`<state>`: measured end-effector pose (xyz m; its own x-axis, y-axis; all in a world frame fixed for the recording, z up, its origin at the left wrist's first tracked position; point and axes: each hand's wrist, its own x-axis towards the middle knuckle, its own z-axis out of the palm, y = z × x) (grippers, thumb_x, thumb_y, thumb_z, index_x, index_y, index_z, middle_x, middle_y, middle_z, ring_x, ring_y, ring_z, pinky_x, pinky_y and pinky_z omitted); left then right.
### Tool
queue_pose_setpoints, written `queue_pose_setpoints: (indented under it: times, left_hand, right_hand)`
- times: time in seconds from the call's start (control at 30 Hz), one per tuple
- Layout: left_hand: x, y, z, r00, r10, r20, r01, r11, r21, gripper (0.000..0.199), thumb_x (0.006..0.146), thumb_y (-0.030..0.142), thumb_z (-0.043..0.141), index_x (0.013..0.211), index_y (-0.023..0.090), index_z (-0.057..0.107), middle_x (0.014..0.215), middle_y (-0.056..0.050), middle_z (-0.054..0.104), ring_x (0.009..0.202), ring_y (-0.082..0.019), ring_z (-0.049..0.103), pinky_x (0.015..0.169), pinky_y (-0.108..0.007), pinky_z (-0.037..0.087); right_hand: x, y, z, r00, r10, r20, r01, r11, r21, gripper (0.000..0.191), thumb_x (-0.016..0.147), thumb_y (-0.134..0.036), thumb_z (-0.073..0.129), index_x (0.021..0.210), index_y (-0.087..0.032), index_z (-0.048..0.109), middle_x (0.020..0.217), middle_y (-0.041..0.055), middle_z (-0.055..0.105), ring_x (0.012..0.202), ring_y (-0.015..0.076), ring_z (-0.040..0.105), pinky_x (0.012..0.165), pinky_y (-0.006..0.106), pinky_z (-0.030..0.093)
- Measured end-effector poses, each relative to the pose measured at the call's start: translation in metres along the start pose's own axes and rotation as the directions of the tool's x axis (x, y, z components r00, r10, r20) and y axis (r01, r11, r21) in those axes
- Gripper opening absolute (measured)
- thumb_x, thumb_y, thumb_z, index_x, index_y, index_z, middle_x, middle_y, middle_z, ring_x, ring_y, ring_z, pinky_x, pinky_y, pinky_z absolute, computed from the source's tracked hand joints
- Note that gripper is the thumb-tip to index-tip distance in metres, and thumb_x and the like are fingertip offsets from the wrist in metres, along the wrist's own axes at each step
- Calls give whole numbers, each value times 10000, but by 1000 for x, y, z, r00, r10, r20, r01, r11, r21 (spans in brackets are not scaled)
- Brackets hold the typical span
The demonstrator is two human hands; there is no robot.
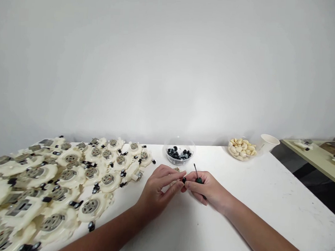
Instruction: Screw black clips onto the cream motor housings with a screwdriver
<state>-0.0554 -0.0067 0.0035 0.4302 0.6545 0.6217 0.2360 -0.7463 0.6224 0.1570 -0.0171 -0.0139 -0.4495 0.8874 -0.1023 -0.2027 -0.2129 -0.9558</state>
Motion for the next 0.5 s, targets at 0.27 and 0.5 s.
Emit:
queue_pose_setpoints:
  times: [0.27,0.5]
  left_hand:
    - [-2,-2,1,1000,22,-6,-21,998,59,415,880,187,759,1279,285,699,1038,-70,751,964,-224,651,874,-380,519]
    - [0,0,1,998,30,51,-33,997,66,328,936,151,664,1222,300,727,1014,-66,726,949,-216,625,846,-361,513]
  right_hand:
    - [0,2,-1,999,32,-30,-32,999,-7,277,870,-411,783,900,-145,713,471,-55,581,344,36,335,430,245,177]
    - [0,-1,1,999,37,-3,-37,999,-15,316,904,-451,729,862,-139,715,532,-31,635,322,34,321,440,260,188]
